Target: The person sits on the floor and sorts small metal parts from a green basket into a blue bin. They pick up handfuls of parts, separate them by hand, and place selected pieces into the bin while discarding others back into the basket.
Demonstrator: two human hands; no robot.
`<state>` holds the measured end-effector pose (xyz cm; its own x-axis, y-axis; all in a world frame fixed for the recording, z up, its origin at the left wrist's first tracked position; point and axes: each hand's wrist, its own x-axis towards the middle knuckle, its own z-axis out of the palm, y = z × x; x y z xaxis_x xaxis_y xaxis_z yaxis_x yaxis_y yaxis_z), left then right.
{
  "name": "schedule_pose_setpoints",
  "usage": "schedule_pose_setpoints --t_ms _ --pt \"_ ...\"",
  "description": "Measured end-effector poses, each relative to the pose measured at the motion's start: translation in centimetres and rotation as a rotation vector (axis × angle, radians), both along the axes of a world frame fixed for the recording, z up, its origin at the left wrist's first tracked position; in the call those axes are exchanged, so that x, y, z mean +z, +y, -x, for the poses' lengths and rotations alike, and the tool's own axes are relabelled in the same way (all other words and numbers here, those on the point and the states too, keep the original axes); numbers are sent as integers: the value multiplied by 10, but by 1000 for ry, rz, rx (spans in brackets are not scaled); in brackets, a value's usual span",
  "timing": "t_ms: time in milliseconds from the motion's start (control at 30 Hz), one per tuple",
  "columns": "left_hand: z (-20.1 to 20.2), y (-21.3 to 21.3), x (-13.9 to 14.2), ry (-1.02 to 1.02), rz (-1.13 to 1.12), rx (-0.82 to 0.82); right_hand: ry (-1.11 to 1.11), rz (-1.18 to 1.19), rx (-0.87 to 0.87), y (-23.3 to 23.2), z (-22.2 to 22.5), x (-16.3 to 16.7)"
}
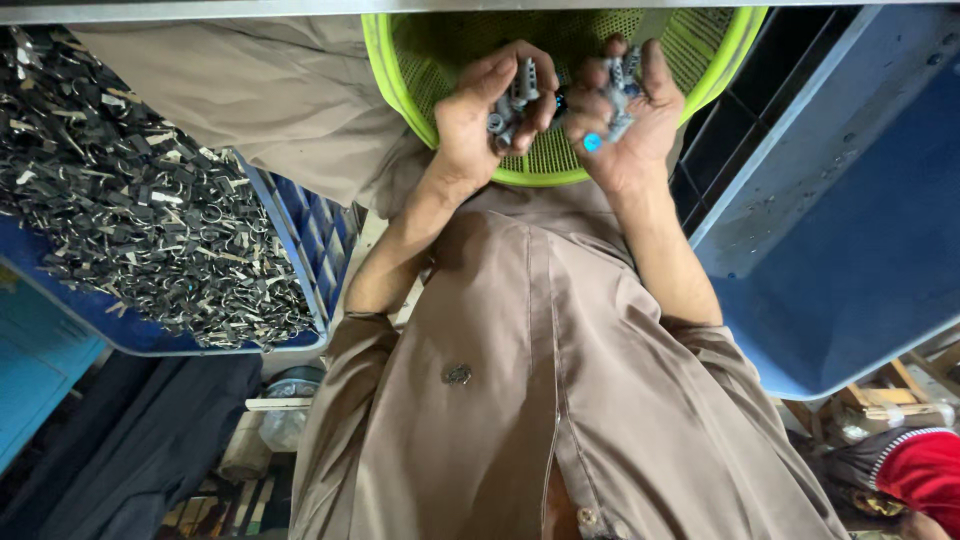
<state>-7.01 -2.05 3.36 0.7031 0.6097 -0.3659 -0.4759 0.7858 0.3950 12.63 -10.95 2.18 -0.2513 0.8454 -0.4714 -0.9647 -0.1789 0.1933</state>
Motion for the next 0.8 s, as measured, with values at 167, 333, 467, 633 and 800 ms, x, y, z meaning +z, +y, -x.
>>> schedule_pose_setpoints --t_ms 167,333,467,633,800 --pt "-8 -16 3 295 -273 28 -46 154 -143 -7 16 -17" --pt "-14 -26 9 659 -854 97 -41 -18 -167 -8 21 -14" --pt "-21 -27 19 846 -1213 9 -314 -74 -187 -2 29 -6" --pt "-32 -24 25 1074 -1429 -159 -421 -94 -194 1 32 -3" --pt "12 -10 54 627 -1160 -43 -89 41 -181 -4 26 -5"
